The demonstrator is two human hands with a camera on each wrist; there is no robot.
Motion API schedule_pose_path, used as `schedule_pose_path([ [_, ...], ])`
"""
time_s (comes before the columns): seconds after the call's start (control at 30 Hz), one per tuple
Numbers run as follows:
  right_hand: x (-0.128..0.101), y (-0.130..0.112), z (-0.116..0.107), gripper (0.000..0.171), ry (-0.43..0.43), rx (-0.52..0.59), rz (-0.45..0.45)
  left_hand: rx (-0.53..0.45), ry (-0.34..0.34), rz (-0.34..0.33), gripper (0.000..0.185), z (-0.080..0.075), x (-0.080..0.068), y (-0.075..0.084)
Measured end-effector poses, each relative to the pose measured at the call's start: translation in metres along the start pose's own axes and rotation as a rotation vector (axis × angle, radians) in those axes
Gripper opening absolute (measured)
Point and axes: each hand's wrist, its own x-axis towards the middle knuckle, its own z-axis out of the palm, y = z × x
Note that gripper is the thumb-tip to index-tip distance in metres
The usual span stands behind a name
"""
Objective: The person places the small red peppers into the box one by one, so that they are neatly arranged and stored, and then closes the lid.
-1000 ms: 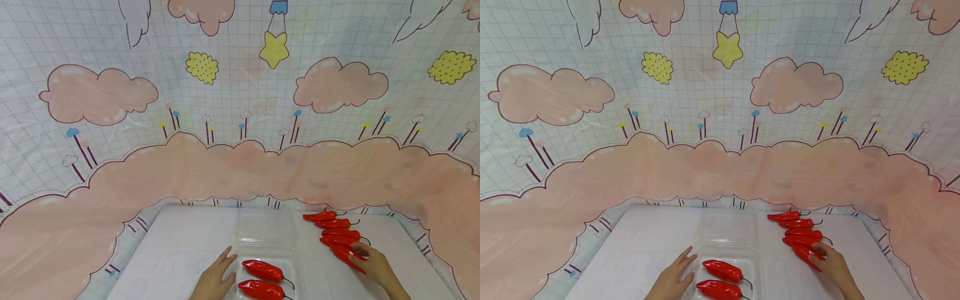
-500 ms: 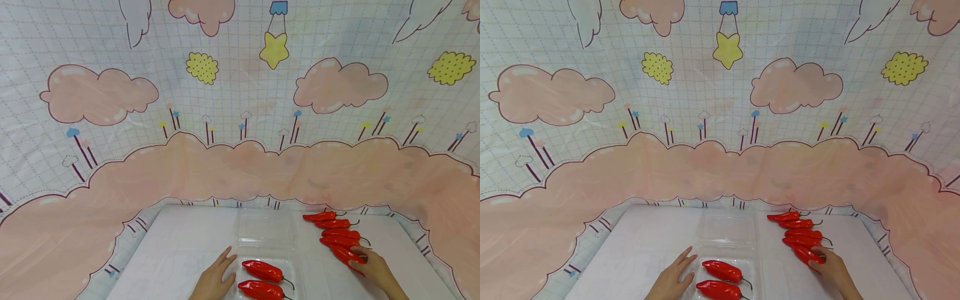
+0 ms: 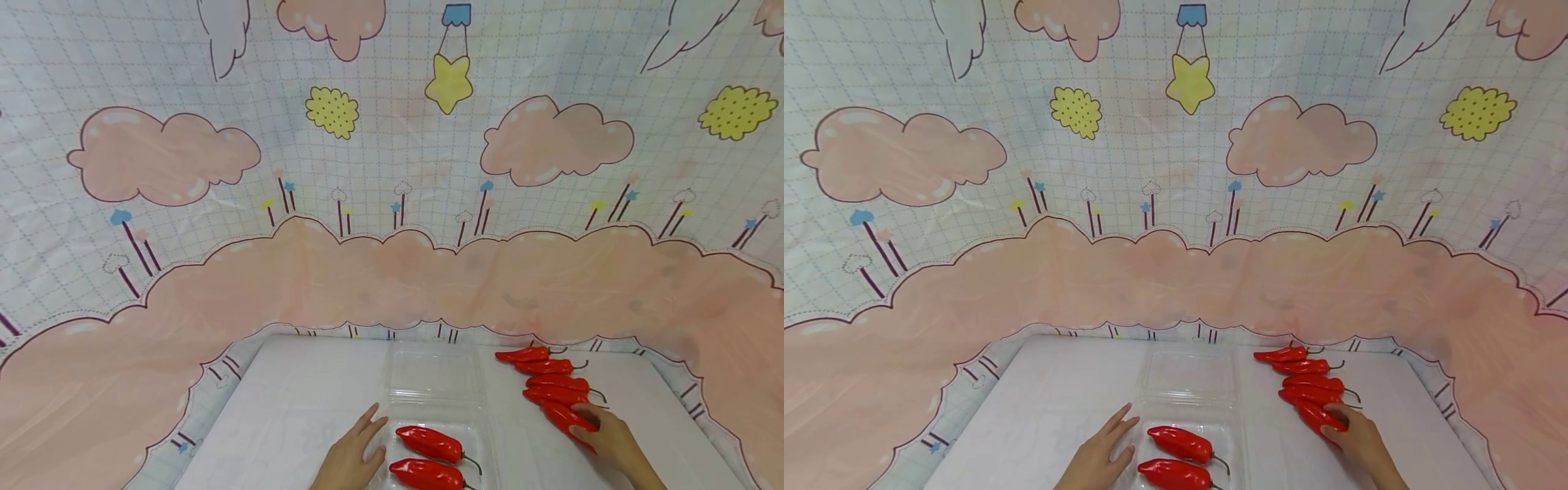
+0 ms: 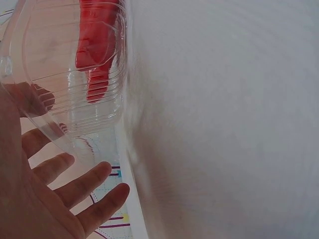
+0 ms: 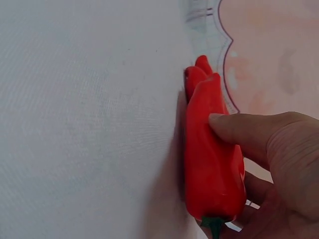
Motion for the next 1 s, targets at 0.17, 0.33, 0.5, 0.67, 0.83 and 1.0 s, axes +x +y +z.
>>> schedule_pose_path([
  [0.17, -0.005, -0.005, -0.003, 0.065, 0.012, 0.008, -0.005, -0.002, 0.004, 0.001, 0.046, 0.000, 0.000, 0.000],
  [0.33, -0.010, -0.013, -0.008, 0.062, 0.045, 0.013, -0.029, -0.004, 0.008, -0.002, 0.046, 0.000, 0.000, 0.000],
  [0.5, -0.014, -0.022, -0.011, 0.062, 0.063, 0.020, -0.038, -0.009, 0.007, -0.006, 0.046, 0.000, 0.000, 0.000],
  [0.67, -0.019, -0.029, -0.013, 0.062, 0.072, 0.032, -0.044, -0.013, -0.001, -0.010, 0.047, -0.001, -0.001, 0.002],
  [0.83, -0.026, -0.036, -0.016, 0.063, 0.066, 0.054, -0.057, -0.015, -0.016, -0.018, 0.048, -0.002, -0.002, 0.003],
  [1.0, -0.032, -0.046, -0.018, 0.061, 0.074, 0.066, -0.077, -0.017, -0.013, -0.024, 0.047, -0.003, -0.002, 0.004],
])
